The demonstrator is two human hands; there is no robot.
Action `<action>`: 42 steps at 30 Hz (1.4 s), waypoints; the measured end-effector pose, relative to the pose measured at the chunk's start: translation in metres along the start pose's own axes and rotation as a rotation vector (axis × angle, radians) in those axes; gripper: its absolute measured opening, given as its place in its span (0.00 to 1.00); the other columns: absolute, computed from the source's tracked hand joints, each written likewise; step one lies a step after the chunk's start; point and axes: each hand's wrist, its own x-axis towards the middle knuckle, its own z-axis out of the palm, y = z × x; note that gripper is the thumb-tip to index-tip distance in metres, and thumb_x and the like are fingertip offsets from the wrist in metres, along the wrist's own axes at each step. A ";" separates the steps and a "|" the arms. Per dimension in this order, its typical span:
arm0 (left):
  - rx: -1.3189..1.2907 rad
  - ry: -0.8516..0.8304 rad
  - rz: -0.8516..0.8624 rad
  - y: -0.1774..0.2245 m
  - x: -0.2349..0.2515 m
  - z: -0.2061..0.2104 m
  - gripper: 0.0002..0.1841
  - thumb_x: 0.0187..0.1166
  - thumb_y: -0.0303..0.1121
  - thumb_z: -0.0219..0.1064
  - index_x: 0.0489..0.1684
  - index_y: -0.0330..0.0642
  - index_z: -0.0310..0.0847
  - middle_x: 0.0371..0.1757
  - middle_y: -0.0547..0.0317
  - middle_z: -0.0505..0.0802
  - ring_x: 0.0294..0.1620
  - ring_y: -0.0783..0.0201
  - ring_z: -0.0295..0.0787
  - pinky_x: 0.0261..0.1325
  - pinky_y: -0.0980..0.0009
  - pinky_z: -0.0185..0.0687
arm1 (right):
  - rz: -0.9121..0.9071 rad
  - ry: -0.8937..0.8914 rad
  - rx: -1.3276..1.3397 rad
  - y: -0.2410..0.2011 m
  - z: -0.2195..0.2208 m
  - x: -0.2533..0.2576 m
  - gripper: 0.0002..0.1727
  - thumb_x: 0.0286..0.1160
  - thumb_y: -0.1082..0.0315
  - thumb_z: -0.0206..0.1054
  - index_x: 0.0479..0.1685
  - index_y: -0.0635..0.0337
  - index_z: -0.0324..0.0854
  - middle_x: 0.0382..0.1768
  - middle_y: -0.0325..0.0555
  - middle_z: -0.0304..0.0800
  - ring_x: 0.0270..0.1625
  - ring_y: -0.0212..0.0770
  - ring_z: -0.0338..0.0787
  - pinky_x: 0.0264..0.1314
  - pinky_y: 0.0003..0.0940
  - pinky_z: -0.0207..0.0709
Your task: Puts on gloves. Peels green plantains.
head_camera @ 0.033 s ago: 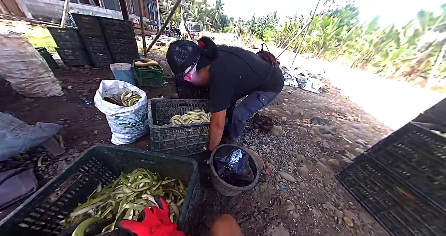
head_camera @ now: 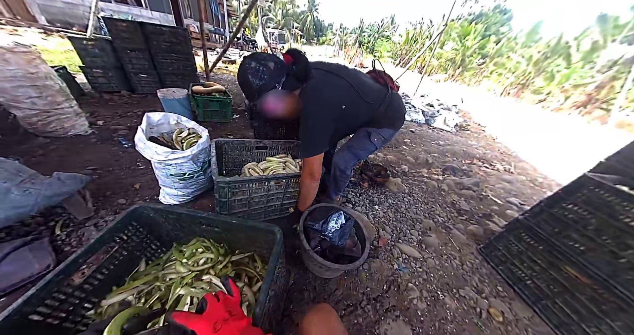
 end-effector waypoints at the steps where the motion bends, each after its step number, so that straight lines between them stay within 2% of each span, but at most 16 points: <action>1: -0.101 0.013 -0.051 0.018 -0.004 0.016 0.11 0.80 0.25 0.51 0.37 0.37 0.81 0.33 0.68 0.93 0.38 0.74 0.91 0.51 0.72 0.88 | -0.009 0.011 -0.007 0.000 0.000 0.000 0.32 0.80 0.46 0.67 0.86 0.32 0.72 0.71 0.65 0.82 0.76 0.66 0.78 0.88 0.76 0.43; 3: -0.210 -0.062 -0.081 0.009 0.002 0.012 0.13 0.80 0.25 0.48 0.36 0.38 0.80 0.31 0.68 0.93 0.36 0.74 0.90 0.49 0.73 0.88 | 0.012 -0.001 -0.017 -0.003 -0.002 0.000 0.32 0.80 0.46 0.66 0.86 0.30 0.71 0.72 0.64 0.81 0.76 0.66 0.78 0.87 0.76 0.43; 5: -0.117 -0.208 0.000 -0.026 0.015 -0.016 0.14 0.84 0.31 0.50 0.50 0.35 0.82 0.41 0.63 0.94 0.45 0.70 0.92 0.54 0.68 0.88 | 0.069 -0.045 0.006 -0.005 -0.005 0.003 0.32 0.82 0.47 0.65 0.88 0.31 0.68 0.72 0.64 0.82 0.76 0.66 0.78 0.87 0.77 0.41; 8: -0.073 -0.063 -0.071 -0.012 0.014 0.012 0.17 0.86 0.37 0.46 0.52 0.39 0.80 0.40 0.64 0.93 0.43 0.70 0.91 0.52 0.66 0.88 | 0.117 -0.040 0.081 -0.001 -0.006 0.011 0.31 0.83 0.50 0.63 0.87 0.37 0.69 0.66 0.60 0.87 0.74 0.62 0.82 0.87 0.78 0.44; 11: 0.121 0.126 -0.013 0.005 0.015 0.049 0.17 0.88 0.36 0.39 0.58 0.37 0.70 0.35 0.74 0.85 0.35 0.83 0.84 0.44 0.78 0.85 | 0.166 0.011 0.185 0.004 -0.009 0.009 0.29 0.84 0.53 0.61 0.86 0.42 0.71 0.66 0.55 0.90 0.75 0.57 0.83 0.88 0.77 0.45; 14: 0.451 0.260 -0.035 0.024 0.001 0.061 0.24 0.90 0.36 0.44 0.67 0.24 0.76 0.55 0.41 0.90 0.54 0.60 0.87 0.64 0.60 0.81 | 0.253 0.032 0.228 -0.006 -0.014 0.007 0.29 0.88 0.52 0.56 0.88 0.43 0.69 0.70 0.52 0.88 0.78 0.54 0.82 0.89 0.70 0.52; 17: 0.344 0.280 -0.090 0.035 -0.006 0.074 0.24 0.93 0.35 0.42 0.69 0.24 0.75 0.61 0.41 0.88 0.60 0.66 0.85 0.70 0.66 0.79 | 0.288 0.057 0.327 0.004 -0.011 0.020 0.29 0.92 0.52 0.52 0.89 0.48 0.68 0.74 0.54 0.85 0.80 0.53 0.81 0.87 0.63 0.60; 19: 0.292 0.218 -0.030 0.034 -0.009 0.074 0.24 0.90 0.35 0.42 0.64 0.23 0.78 0.56 0.45 0.89 0.55 0.69 0.85 0.66 0.69 0.81 | 0.299 0.075 0.503 0.016 -0.002 0.028 0.28 0.93 0.54 0.50 0.87 0.53 0.70 0.71 0.55 0.87 0.72 0.50 0.86 0.79 0.54 0.73; 22: 0.070 0.187 -0.082 0.031 -0.002 0.070 0.26 0.90 0.43 0.38 0.62 0.32 0.78 0.39 0.60 0.90 0.33 0.73 0.86 0.39 0.72 0.86 | 0.300 0.107 0.820 0.028 0.010 0.033 0.24 0.94 0.57 0.49 0.79 0.59 0.73 0.48 0.49 0.87 0.39 0.38 0.87 0.45 0.38 0.84; 25: -0.215 0.219 -0.335 0.035 0.008 0.059 0.24 0.95 0.46 0.43 0.78 0.41 0.67 0.44 0.56 0.88 0.32 0.67 0.86 0.33 0.70 0.85 | 0.319 0.141 0.705 0.026 0.001 0.029 0.27 0.94 0.55 0.49 0.83 0.58 0.71 0.62 0.56 0.88 0.56 0.44 0.91 0.62 0.44 0.84; 27: -0.339 0.256 -0.489 0.039 0.012 0.049 0.15 0.94 0.41 0.46 0.63 0.43 0.72 0.32 0.58 0.87 0.23 0.68 0.84 0.25 0.73 0.84 | 0.264 0.112 0.567 0.023 -0.004 0.023 0.28 0.93 0.52 0.50 0.85 0.56 0.70 0.69 0.56 0.87 0.68 0.47 0.88 0.75 0.49 0.77; 29: -0.347 0.224 -0.544 0.044 0.013 0.038 0.15 0.94 0.41 0.43 0.52 0.43 0.74 0.27 0.58 0.86 0.18 0.68 0.82 0.19 0.73 0.81 | 0.131 0.059 0.515 0.021 -0.004 0.015 0.28 0.92 0.51 0.51 0.83 0.54 0.73 0.66 0.52 0.89 0.64 0.42 0.90 0.72 0.45 0.79; 34: -0.293 0.137 -0.392 0.053 0.014 0.024 0.16 0.94 0.37 0.45 0.56 0.37 0.76 0.35 0.55 0.91 0.32 0.64 0.90 0.38 0.67 0.89 | -0.227 0.019 0.358 0.013 -0.007 -0.002 0.33 0.86 0.43 0.54 0.77 0.58 0.79 0.63 0.53 0.91 0.69 0.46 0.88 0.79 0.49 0.72; 36: -0.284 0.084 -0.356 0.053 0.014 0.024 0.16 0.93 0.36 0.44 0.54 0.37 0.77 0.32 0.57 0.90 0.30 0.67 0.88 0.36 0.70 0.88 | -0.282 0.057 0.251 0.012 -0.008 -0.004 0.32 0.85 0.44 0.55 0.76 0.57 0.81 0.62 0.53 0.92 0.70 0.51 0.87 0.82 0.57 0.68; 40: -0.203 0.054 -0.299 0.055 0.009 0.031 0.18 0.92 0.37 0.44 0.50 0.39 0.82 0.29 0.61 0.89 0.27 0.71 0.85 0.34 0.75 0.85 | -0.213 -0.022 0.151 0.008 -0.011 -0.001 0.30 0.85 0.45 0.55 0.80 0.50 0.78 0.68 0.49 0.90 0.76 0.50 0.83 0.90 0.60 0.55; 42: -0.153 0.089 -0.227 0.052 0.005 0.037 0.18 0.93 0.35 0.43 0.55 0.36 0.81 0.38 0.60 0.92 0.37 0.72 0.88 0.46 0.74 0.86 | -0.107 -0.031 0.118 0.004 -0.014 0.001 0.31 0.85 0.44 0.56 0.83 0.47 0.76 0.70 0.48 0.88 0.78 0.50 0.81 0.93 0.63 0.46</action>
